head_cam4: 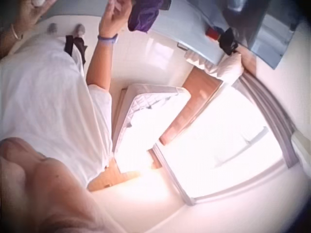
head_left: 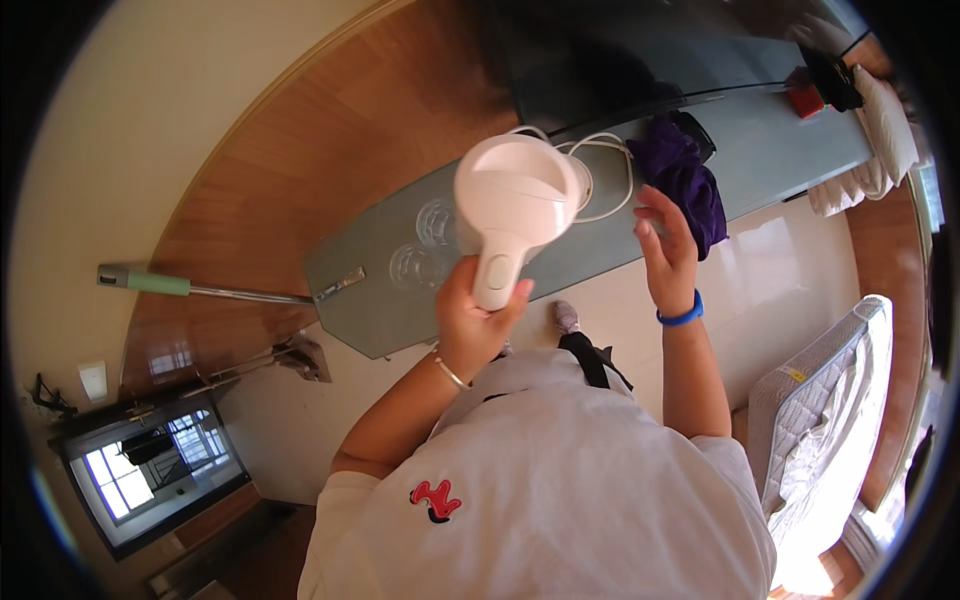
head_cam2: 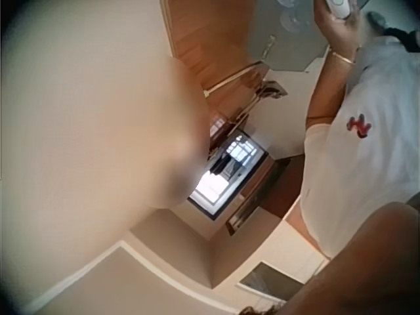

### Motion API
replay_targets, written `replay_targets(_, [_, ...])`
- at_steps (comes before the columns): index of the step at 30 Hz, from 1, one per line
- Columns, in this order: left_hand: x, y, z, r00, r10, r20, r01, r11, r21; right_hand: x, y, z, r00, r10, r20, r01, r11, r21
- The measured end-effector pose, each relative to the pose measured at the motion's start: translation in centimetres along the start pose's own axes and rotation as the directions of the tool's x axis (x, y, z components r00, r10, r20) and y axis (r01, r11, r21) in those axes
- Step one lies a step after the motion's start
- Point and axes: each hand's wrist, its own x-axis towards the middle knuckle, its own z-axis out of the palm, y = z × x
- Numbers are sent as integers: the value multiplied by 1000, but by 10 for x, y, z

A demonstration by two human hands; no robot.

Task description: The person rinses a purple cloth in a bathroom sink, then moves to a bedroom to wipe a glass table and sweep the floor. They use a broom and dustpan to collect debris and carry it out of the room.

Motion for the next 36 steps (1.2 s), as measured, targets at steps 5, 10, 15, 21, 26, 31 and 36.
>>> replay_targets(5, [12, -30, 74, 885, 297, 358, -369, 917, 151, -11, -49, 18, 999, 41, 8, -42, 994, 98])
replay_targets(10, [21, -56, 129, 921, 302, 247, -337, 935, 111, 38, -29, 11, 997, 4, 78, 18, 959, -284])
replay_targets(15, [22, -66, 122, 899, 243, 364, -314, 937, 151, 65, -25, 18, 950, -50, 309, 191, 874, -447])
replay_targets(21, [28, -74, 67, 874, 216, 435, -373, 873, 316, 81, -41, 30, 846, -40, 532, 375, 753, -540])
replay_targets(26, [25, -94, -20, 955, 220, 200, -295, 627, 721, 100, -46, 20, 839, 95, 536, 343, 671, -657])
replay_targets(31, [18, -122, -49, 954, 174, 242, -298, 529, 795, 95, -72, 55, 763, 182, 620, 417, 594, -688])
replay_targets(36, [21, -129, -58, 952, 124, 279, -302, 526, 795, 92, -74, 66, 769, 143, 623, 481, 513, -711])
